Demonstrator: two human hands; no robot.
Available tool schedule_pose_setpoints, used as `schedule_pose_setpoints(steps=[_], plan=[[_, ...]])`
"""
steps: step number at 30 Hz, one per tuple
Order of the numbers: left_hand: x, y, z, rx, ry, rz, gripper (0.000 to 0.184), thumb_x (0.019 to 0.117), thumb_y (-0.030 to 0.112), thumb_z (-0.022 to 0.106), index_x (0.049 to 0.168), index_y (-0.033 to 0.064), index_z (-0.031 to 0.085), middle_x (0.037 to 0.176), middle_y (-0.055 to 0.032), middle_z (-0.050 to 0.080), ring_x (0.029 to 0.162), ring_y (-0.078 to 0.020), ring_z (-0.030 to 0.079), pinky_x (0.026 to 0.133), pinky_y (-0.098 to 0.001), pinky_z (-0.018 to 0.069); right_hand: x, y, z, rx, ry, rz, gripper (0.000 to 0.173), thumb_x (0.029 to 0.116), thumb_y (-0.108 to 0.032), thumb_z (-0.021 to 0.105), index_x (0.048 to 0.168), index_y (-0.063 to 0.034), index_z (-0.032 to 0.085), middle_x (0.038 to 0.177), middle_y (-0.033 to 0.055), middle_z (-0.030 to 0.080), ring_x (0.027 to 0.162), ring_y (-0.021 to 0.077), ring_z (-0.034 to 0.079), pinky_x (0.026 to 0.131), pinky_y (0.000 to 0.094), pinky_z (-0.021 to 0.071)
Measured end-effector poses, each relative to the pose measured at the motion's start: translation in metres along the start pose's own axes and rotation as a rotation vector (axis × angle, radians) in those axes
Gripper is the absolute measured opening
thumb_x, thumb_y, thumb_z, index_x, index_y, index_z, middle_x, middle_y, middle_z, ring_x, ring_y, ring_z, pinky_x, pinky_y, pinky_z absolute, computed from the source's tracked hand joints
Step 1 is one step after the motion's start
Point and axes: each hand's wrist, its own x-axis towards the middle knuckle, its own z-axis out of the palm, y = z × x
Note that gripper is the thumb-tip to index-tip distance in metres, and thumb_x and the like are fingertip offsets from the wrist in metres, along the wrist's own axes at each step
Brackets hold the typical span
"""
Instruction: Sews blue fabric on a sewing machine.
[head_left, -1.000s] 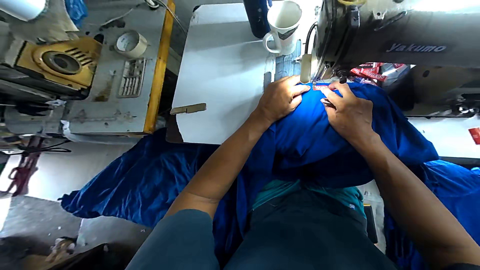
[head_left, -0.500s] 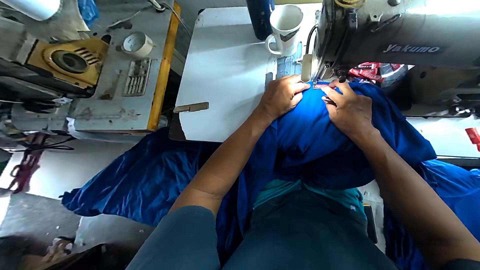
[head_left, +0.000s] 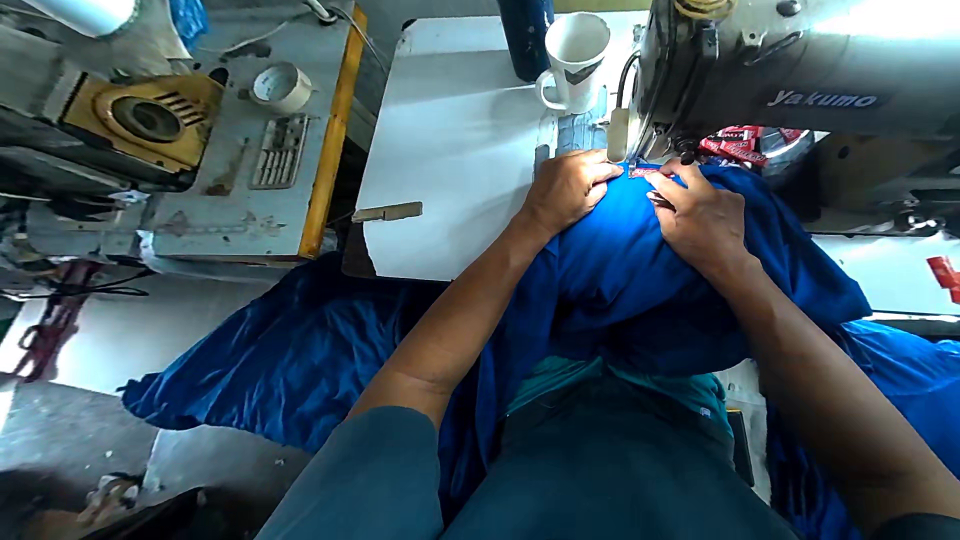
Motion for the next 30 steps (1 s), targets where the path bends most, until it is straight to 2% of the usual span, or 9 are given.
schedule_pose_setpoints(steps=[16, 30], plan=[[0.0008, 0.0010, -0.0012, -0.018, 0.007, -0.011, 0.034, 0.0968, 0.009, 0.052, 0.117, 0.0176, 0.079, 0.126, 0.0001, 0.073, 0.113, -0.0188, 0.070, 0.096, -0.0375, 0.0549, 0.0007, -0.0010, -0.0006, -0.004, 0.002, -0.002, 0.034, 0.1044, -0.027, 0.051, 0.133, -0.0245, 0.069, 0.136, 0.0060, 0.064, 0.085, 0.0313, 0.071, 0.059, 0.0524, 0.0535], [0.0000, -0.0012, 0.0022, -0.005, 0.000, -0.025, 0.036, 0.0975, 0.010, 0.051, 0.118, 0.0196, 0.078, 0.126, 0.0022, 0.073, 0.111, -0.0184, 0.070, 0.094, -0.0381, 0.0551, 0.0005, -0.0014, 0.0005, -0.012, 0.002, 0.008, 0.034, 0.1040, -0.026, 0.051, 0.133, -0.0245, 0.069, 0.138, 0.0061, 0.064, 0.084, 0.0305, 0.071, 0.058, 0.0513, 0.0527]])
